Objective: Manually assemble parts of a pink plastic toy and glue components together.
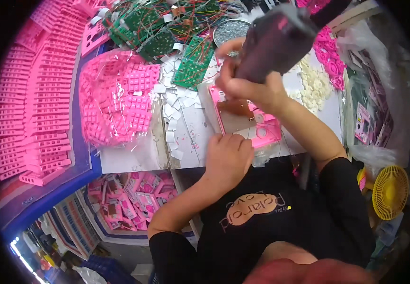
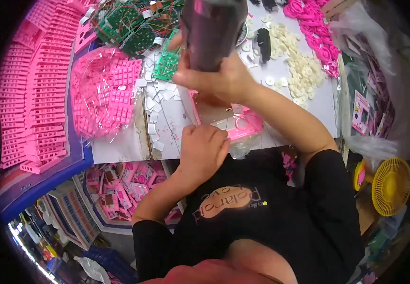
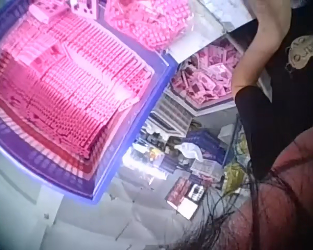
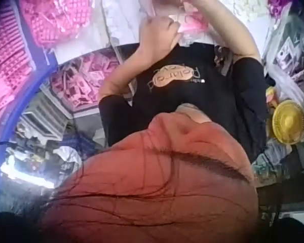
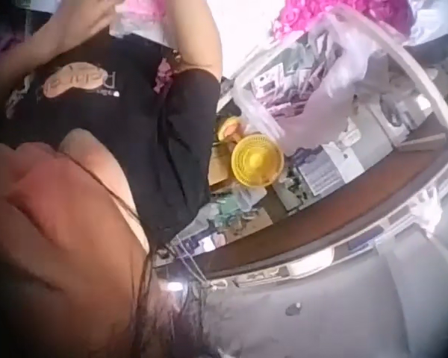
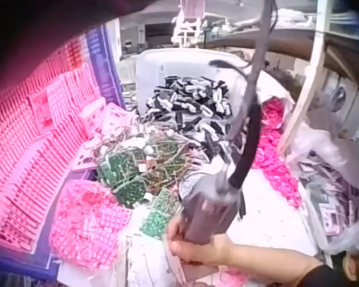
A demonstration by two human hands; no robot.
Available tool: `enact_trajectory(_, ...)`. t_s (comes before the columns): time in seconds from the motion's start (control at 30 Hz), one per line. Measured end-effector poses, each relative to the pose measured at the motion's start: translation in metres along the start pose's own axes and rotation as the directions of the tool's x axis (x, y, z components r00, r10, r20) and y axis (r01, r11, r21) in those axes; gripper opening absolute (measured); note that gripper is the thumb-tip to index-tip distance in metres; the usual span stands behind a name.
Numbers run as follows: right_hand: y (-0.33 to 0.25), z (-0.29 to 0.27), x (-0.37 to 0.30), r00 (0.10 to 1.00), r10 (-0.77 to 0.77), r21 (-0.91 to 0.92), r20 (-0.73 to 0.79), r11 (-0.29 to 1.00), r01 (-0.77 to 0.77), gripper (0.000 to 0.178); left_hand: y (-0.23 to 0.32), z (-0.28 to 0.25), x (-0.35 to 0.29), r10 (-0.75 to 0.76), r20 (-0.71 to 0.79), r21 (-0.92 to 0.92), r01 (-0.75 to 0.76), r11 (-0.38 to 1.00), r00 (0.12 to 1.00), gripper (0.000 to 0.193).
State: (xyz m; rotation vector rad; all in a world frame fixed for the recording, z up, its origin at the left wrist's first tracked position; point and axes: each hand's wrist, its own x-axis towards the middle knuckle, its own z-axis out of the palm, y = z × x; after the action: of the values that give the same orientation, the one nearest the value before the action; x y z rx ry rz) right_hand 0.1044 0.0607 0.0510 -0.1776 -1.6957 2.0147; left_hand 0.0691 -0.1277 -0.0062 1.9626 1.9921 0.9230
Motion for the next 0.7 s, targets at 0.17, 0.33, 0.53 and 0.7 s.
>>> enact_trajectory(0.17,0.008,-0.035,-0.057,0.980,-0.078,-0.739,0.184,0.646,0.190,0.064,-0.013,-0.011,0.001,-0.256,-0.104,-0.301,0.215,0.929,0.961,0.006)
enact_trajectory(0.33,0.020,-0.017,-0.091,0.982,0.172,-0.679,0.074,0.730,-0.076,0.025,-0.016,-0.016,0.003,-0.560,0.114,-0.737,0.448,0.506,0.821,0.012)
enact_trajectory(0.53,0.015,-0.017,-0.085,0.981,0.155,-0.701,0.116,0.713,-0.030,0.015,-0.016,-0.019,-0.003,-0.595,0.387,-0.778,0.596,0.199,0.704,0.015)
enact_trajectory(0.7,0.020,-0.019,-0.085,0.984,0.099,-0.669,0.151,0.742,0.027,0.013,-0.021,-0.023,-0.001,-0.547,0.441,-0.725,0.642,0.250,0.711,0.015)
